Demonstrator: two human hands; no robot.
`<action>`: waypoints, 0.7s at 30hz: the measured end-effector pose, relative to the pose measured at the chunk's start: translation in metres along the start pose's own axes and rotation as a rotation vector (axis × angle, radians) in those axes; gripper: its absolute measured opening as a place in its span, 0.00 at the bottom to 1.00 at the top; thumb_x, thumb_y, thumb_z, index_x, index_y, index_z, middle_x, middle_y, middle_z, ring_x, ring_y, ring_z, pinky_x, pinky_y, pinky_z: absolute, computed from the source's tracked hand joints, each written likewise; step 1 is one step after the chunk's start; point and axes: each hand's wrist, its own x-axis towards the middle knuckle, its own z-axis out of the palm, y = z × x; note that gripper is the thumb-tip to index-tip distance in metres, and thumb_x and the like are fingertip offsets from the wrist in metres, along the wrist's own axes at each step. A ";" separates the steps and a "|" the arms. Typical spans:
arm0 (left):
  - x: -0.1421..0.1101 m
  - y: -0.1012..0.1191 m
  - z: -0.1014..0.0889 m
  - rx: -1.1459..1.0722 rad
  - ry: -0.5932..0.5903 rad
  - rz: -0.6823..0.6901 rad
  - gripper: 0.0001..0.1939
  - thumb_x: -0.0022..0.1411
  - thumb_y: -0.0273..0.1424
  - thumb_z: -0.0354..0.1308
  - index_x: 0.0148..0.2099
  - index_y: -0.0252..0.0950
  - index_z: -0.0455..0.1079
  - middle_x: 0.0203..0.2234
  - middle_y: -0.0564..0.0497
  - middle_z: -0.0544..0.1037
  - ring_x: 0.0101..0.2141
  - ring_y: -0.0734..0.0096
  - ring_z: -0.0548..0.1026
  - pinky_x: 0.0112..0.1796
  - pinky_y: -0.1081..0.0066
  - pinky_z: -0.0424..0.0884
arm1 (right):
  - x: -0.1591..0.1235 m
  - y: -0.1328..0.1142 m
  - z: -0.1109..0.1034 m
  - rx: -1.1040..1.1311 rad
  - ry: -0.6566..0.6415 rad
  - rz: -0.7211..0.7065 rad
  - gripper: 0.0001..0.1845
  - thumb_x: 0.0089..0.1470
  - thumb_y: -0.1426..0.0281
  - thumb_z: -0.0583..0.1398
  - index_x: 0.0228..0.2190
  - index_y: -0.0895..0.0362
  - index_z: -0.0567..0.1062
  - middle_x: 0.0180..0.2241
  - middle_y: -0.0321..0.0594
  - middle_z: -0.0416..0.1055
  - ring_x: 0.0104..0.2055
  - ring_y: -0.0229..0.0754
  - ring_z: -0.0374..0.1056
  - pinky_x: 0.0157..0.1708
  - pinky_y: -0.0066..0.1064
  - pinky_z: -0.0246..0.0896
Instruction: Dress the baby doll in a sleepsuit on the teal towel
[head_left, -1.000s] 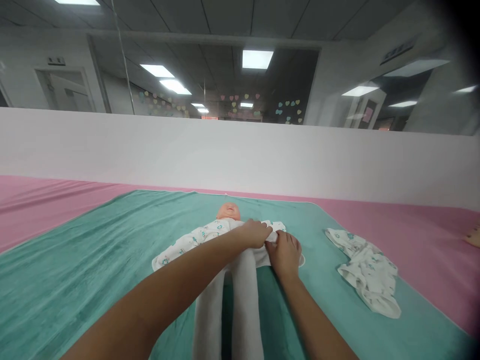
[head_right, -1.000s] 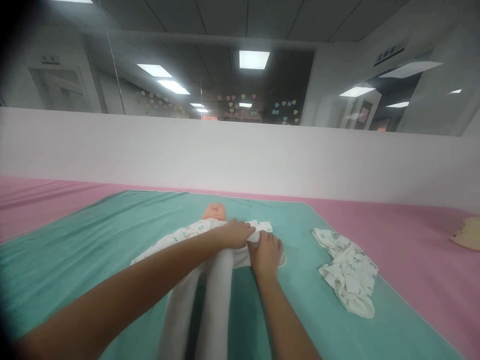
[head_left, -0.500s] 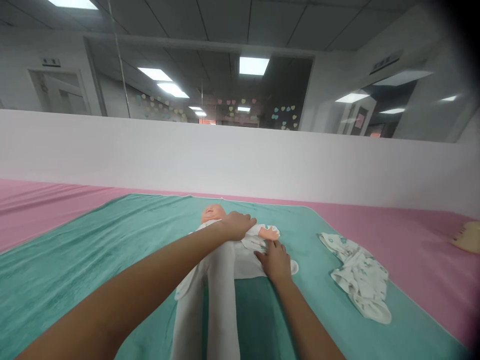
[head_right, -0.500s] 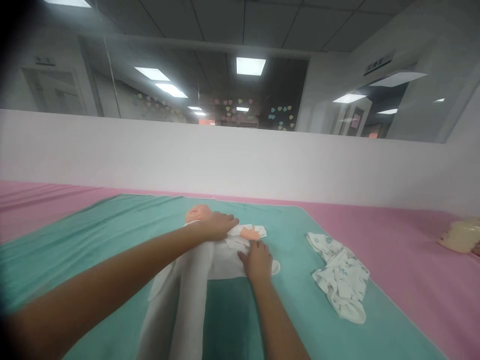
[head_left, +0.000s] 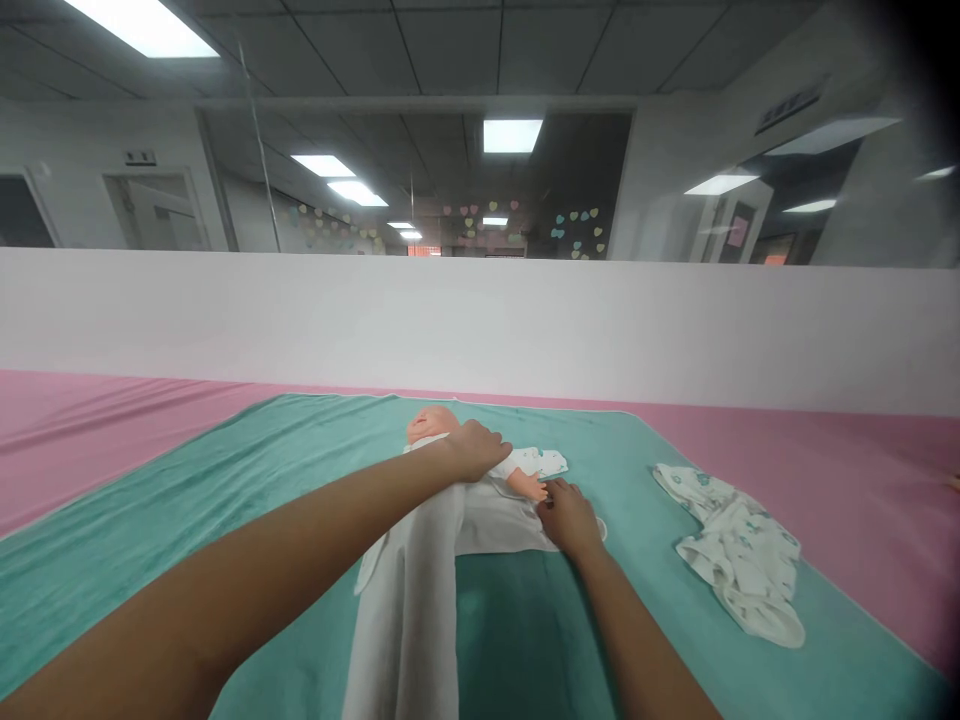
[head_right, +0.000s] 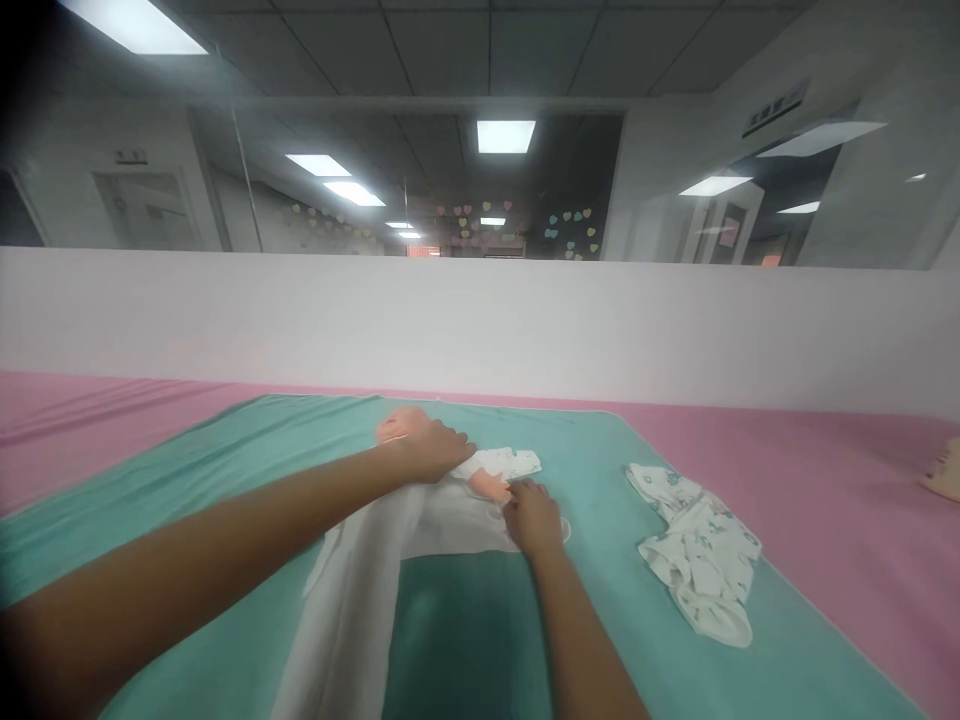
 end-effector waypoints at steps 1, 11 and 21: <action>0.001 0.000 0.002 0.004 0.014 0.003 0.12 0.53 0.24 0.53 0.41 0.36 0.62 0.35 0.43 0.72 0.30 0.59 0.72 0.28 0.63 0.66 | 0.000 0.001 0.000 0.005 -0.005 -0.016 0.19 0.47 0.77 0.51 0.41 0.53 0.71 0.42 0.39 0.69 0.44 0.43 0.60 0.35 0.30 0.48; -0.004 0.017 0.000 0.021 -0.096 0.008 0.14 0.48 0.30 0.57 0.40 0.35 0.67 0.30 0.43 0.74 0.29 0.57 0.72 0.31 0.61 0.66 | 0.004 -0.009 -0.016 0.584 0.159 0.266 0.14 0.52 0.61 0.53 0.23 0.57 0.69 0.26 0.40 0.68 0.33 0.42 0.61 0.31 0.30 0.48; 0.006 0.028 0.001 -0.040 -0.144 -0.384 0.18 0.44 0.41 0.64 0.34 0.34 0.73 0.30 0.38 0.76 0.40 0.45 0.71 0.43 0.48 0.59 | -0.014 -0.034 -0.052 1.850 -0.341 0.325 0.23 0.45 0.53 0.59 0.34 0.60 0.72 0.27 0.43 0.74 0.28 0.45 0.70 0.30 0.35 0.63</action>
